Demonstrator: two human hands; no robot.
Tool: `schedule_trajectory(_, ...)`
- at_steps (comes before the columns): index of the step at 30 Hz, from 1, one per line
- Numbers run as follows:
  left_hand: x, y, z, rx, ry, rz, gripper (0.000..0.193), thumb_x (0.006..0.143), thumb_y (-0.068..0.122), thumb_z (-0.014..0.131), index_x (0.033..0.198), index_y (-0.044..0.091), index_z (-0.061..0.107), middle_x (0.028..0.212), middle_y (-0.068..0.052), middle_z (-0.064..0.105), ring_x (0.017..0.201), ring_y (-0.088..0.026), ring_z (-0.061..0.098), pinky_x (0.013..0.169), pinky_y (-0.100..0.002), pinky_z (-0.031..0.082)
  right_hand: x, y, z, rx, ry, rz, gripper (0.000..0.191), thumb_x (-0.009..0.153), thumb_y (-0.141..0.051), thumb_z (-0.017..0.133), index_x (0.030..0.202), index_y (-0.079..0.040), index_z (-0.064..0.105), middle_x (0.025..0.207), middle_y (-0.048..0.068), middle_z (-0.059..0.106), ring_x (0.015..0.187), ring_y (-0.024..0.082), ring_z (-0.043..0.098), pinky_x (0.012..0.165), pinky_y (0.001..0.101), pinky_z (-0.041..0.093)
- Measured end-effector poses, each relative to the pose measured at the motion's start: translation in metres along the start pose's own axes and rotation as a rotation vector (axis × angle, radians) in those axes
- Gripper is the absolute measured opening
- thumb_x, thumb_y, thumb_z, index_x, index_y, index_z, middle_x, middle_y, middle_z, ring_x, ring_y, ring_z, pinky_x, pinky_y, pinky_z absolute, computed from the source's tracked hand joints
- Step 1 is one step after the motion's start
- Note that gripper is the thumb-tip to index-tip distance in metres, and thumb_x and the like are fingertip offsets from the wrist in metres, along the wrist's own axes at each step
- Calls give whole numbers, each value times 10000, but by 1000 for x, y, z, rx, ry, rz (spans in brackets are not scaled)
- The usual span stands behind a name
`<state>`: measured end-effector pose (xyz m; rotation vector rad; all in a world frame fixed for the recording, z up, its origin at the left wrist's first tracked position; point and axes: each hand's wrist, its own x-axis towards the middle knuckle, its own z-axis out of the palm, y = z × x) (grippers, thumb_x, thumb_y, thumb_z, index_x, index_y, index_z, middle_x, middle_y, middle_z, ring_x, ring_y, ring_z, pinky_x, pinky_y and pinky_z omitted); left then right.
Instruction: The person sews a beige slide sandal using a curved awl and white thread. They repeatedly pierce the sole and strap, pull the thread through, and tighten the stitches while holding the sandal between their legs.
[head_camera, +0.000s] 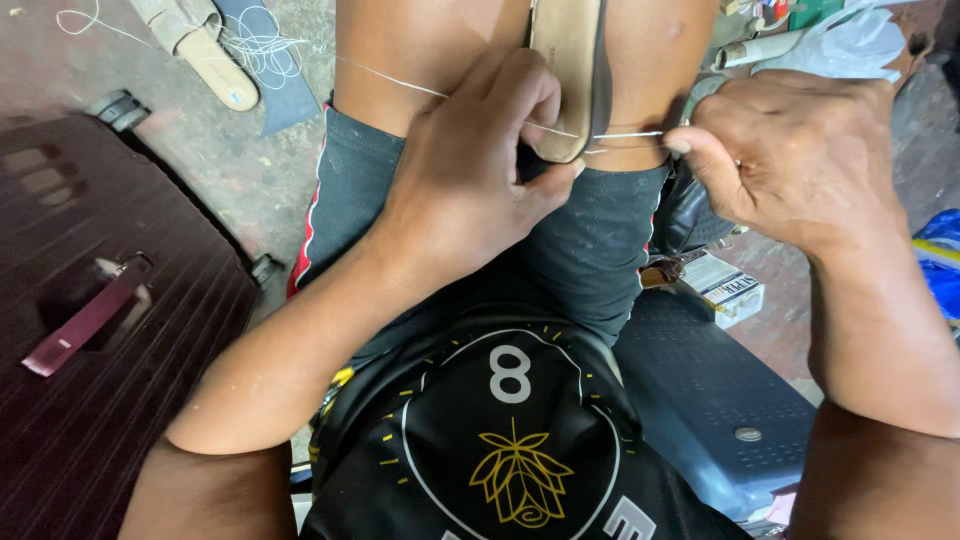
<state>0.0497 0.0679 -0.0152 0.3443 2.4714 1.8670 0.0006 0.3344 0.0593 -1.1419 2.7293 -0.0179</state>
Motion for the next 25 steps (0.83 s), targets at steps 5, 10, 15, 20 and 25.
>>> schedule_trajectory(5,-6,-2,4,-74,91,-3,565,830,30,894,1203,95,474,1242,-89,523,745,-179,697,650,-281,597,-4,5,8,14,-1,-2,392,1144,-358,672,843,-108,655,759,51,611,749,253,648,672,361,481)
schedule_trajectory(10,-9,7,0,-17,82,-12,575,857,11,874,1246,100,459,1296,-72,492,756,-168,721,670,-261,620,-4,8,-1,41,-18,69,377,1094,-334,666,804,-96,633,707,72,582,697,270,632,645,382,480)
schedule_trajectory(15,-4,36,-15,111,-37,-112,616,798,112,915,1246,61,495,1315,-111,515,653,-195,685,617,-330,584,-8,3,-3,103,47,35,364,1048,-303,732,788,-69,630,740,67,601,711,278,636,631,391,472)
schedule_trajectory(20,4,61,-20,242,-19,104,518,873,159,888,1238,86,528,1298,-79,511,953,-251,708,771,-364,585,1,-2,-9,151,70,14,351,1003,-290,763,778,-55,629,758,75,609,724,293,641,604,392,474)
schedule_trajectory(25,13,73,-10,312,-26,155,473,899,136,873,1248,93,556,1269,-51,524,1047,-219,691,800,-355,574,9,-9,-16,148,127,-19,312,936,-268,790,744,-54,668,714,69,622,645,277,632,549,390,464)
